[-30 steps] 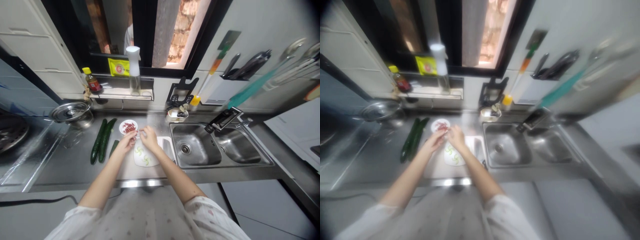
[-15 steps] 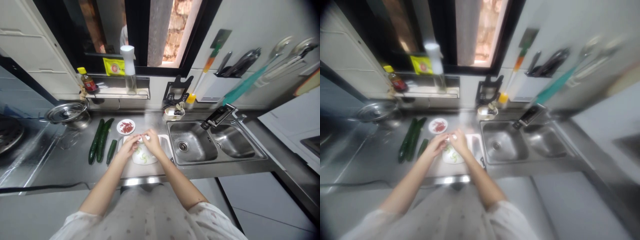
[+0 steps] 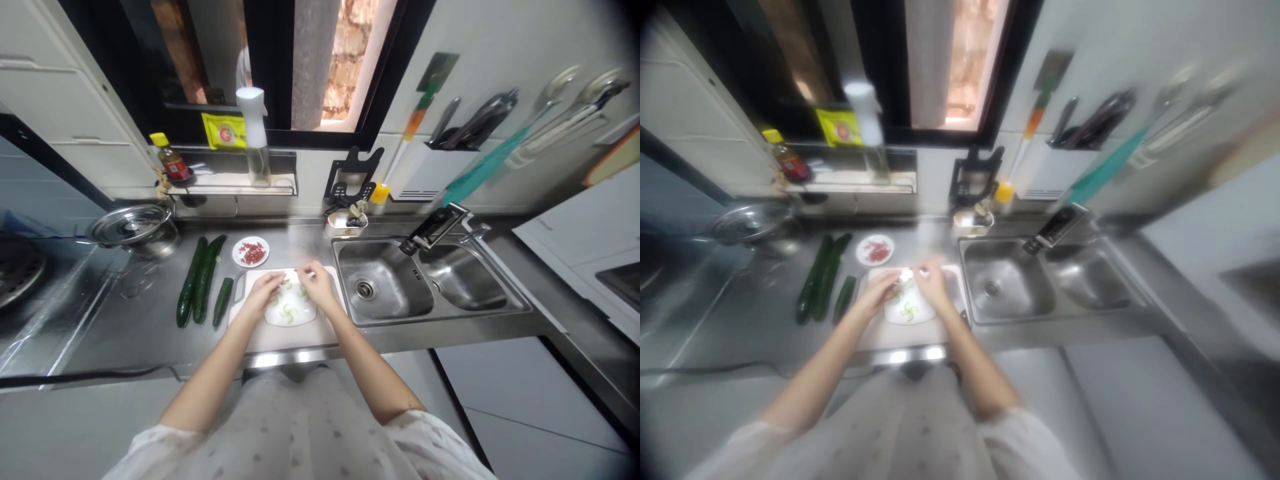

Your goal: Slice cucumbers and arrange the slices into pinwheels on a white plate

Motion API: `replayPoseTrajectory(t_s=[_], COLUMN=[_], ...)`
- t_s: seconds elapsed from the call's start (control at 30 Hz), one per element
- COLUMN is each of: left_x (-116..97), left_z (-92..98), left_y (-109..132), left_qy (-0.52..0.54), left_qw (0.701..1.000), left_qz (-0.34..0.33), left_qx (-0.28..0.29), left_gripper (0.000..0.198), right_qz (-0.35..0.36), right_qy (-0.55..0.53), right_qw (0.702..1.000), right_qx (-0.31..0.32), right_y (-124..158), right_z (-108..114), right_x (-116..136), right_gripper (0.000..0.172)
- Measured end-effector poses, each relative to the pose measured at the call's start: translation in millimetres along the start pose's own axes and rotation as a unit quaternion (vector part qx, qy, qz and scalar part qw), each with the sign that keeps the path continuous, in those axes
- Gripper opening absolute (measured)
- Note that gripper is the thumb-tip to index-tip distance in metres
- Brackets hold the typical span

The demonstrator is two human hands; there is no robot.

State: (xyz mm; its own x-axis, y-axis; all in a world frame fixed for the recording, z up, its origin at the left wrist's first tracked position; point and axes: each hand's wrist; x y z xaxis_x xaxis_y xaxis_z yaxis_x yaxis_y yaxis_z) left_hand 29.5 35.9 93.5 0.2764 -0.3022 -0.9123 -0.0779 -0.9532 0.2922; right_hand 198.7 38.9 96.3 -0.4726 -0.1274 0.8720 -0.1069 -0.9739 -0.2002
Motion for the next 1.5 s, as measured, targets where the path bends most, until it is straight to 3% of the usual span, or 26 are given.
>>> replayPoseTrajectory(t_s=[0.3, 0.5, 0.6, 0.83, 0.97, 1.2, 1.5], left_x=[28.0, 47.1, 59.3, 76.2, 76.6, 79.9, 84.4], left_z=[9.9, 10.2, 8.1, -1.3, -6.6, -12.1, -12.6], left_y=[-12.8, -20.0, -18.2, -7.8, -6.7, -12.4, -17.2], left_qy=[-0.132, -0.275, -0.388, -0.619, -0.667, -0.693, -0.697], left_qw=[0.988, 0.954, 0.91, 0.747, 0.694, 0.663, 0.658], left_qz=[-0.077, -0.118, -0.145, -0.188, -0.201, -0.207, -0.204], left_qx=[-0.011, 0.002, 0.032, 0.154, 0.181, 0.194, 0.199], left_gripper=[0.019, 0.012, 0.016, 0.029, 0.033, 0.035, 0.041], right_qz=[0.004, -0.02, -0.024, -0.026, -0.058, -0.054, -0.042], right_qy=[0.048, 0.126, 0.171, 0.277, 0.341, 0.39, 0.409], right_qw=[0.999, 0.99, 0.983, 0.953, 0.924, 0.904, 0.894], right_qx=[0.012, 0.055, 0.06, 0.116, 0.163, 0.165, 0.177], right_y=[-5.4, 3.2, 7.8, 12.6, 9.8, 7.1, 7.9], right_z=[19.2, 13.6, 7.5, -3.4, -8.3, -14.9, -16.0], right_x=[-46.8, -75.8, -85.1, -99.8, -103.4, -106.0, -105.1], right_gripper=[0.011, 0.01, 0.011, 0.017, 0.024, 0.034, 0.033])
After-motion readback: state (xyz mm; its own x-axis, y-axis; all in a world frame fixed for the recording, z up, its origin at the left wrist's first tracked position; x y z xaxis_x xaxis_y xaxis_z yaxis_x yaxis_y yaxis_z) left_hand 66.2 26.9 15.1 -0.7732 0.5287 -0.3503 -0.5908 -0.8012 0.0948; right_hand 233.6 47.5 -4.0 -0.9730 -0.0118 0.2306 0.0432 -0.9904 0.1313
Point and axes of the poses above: each hand's wrist, its own y-axis away from the middle knuckle, its own z-axis out of the back of the hand, x = y × z, and after that the axes turned 7 degrees about -z, right-handed
